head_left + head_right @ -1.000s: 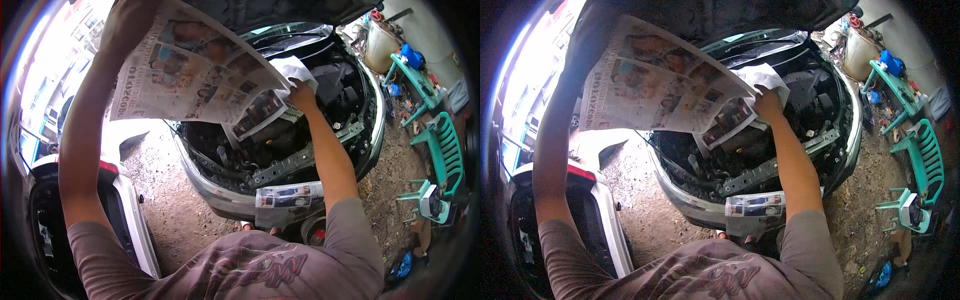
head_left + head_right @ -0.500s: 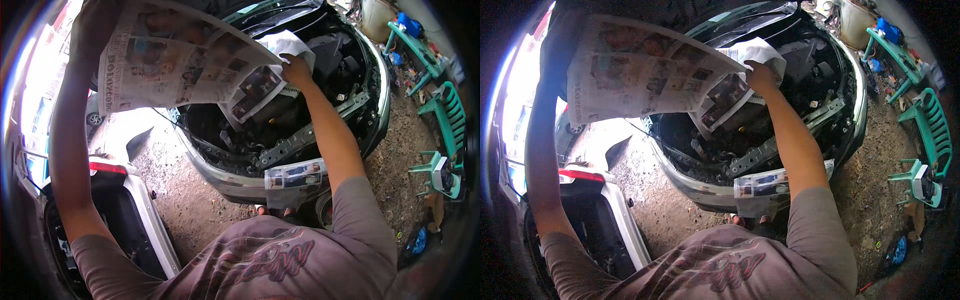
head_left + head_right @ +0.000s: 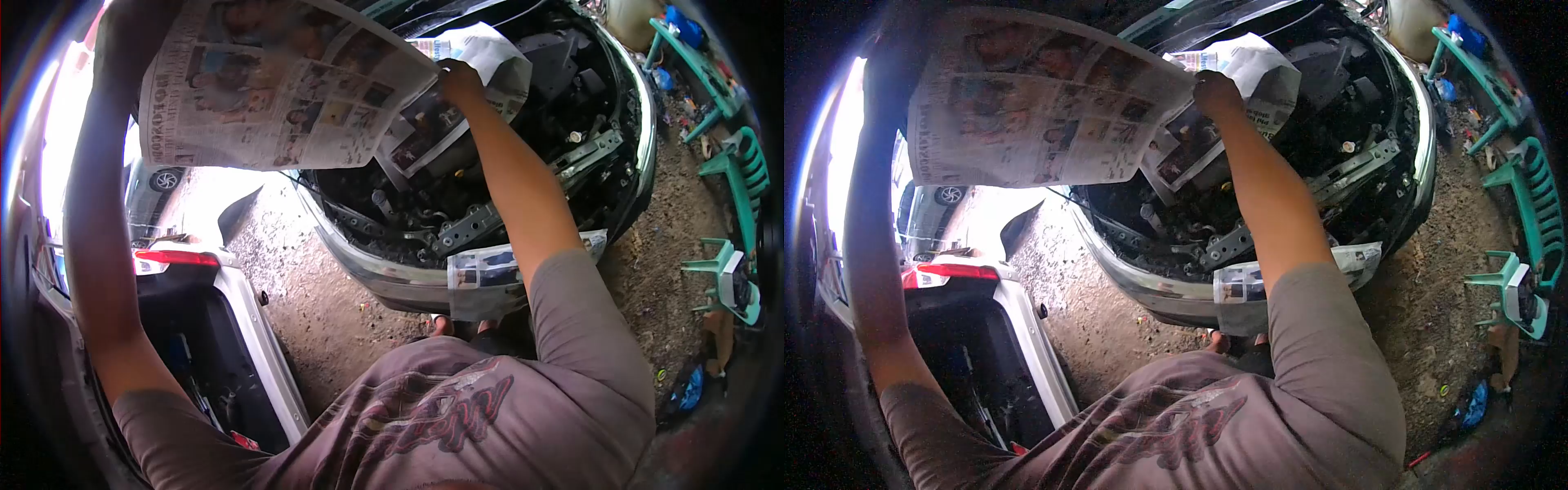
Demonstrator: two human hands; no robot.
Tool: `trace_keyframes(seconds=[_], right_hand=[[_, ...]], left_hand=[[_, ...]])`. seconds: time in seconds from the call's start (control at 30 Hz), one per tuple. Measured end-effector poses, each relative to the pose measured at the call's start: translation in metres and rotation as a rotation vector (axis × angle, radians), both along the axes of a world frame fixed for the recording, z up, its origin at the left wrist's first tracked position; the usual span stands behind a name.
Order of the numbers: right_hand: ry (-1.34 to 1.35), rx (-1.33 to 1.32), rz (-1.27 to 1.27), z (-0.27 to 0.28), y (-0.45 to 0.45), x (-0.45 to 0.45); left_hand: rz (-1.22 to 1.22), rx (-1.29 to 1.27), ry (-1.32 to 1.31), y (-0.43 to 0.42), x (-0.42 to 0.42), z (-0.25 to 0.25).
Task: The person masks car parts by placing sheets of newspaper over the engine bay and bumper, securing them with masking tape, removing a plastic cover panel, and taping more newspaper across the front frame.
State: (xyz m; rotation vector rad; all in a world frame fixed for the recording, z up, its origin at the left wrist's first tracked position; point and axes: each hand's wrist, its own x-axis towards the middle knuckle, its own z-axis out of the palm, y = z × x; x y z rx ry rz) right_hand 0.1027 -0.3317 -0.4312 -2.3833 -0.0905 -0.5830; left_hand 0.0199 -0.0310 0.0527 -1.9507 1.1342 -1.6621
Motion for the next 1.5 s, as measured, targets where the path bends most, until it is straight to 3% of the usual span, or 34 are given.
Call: trace_keyframes(seconds=[0.1,0.17,0.27,0.4,0.6,0.67,0.8,0.9,0.93,1.0,1.1,1.2,1.3,1.33,1.4,1.5], right_hand=[[0.22,0.178,-0.058,0.015,0.015,0.002],[-0.049,-0.411,0.034,0.006,0.019,0.01],[0.036,-0.256,0.039,-0.012,0.031,0.041],[0.128,-0.296,0.075,-0.042,0.043,0.086],[0.106,-0.351,0.077,0.017,0.048,0.041],[0.013,-0.534,0.092,0.012,0.049,0.043],[-0.09,-0.467,0.266,-0.038,0.049,0.088],[-0.223,-0.509,0.219,-0.047,0.056,0.095],[-0.014,-0.032,0.344,-0.043,0.062,0.093],[0.19,0.45,0.458,-0.032,0.07,0.092],[0.148,0.066,0.387,-0.003,0.084,0.081],[0.262,0.118,0.35,0.0,0.098,0.089],[0.091,0.255,0.404,-0.005,0.12,0.101],[0.01,-0.001,0.258,-0.008,0.131,0.115],[-0.064,-0.252,0.126,-0.004,0.15,0.124],[0.286,-0.407,0.333,0.018,0.139,0.121]], left_hand=[[0.024,0.005,0.006,-0.002,-0.005,-0.001],[0.036,0.007,0.016,-0.004,-0.006,0.0],[0.052,0.013,0.024,-0.007,-0.013,-0.004],[0.069,0.017,0.034,-0.007,-0.015,-0.004],[0.104,0.026,0.039,-0.004,-0.019,-0.001],[0.112,0.028,0.046,-0.004,-0.02,0.0],[0.133,0.032,0.057,-0.003,-0.023,0.0],[0.155,0.038,0.069,-0.003,-0.026,0.001],[0.164,0.042,0.071,-0.003,-0.028,0.001],[0.185,0.047,0.081,-0.003,-0.03,0.003],[0.223,0.054,0.09,-0.003,-0.035,0.006],[0.269,0.064,0.105,-0.006,-0.038,0.009],[0.428,0.091,0.061,-0.004,-0.04,0.016],[0.39,0.094,0.042,-0.009,-0.043,0.016],[0.323,0.098,0.025,-0.019,-0.052,0.005],[0.29,0.098,0.03,-0.023,-0.054,-0.002]])
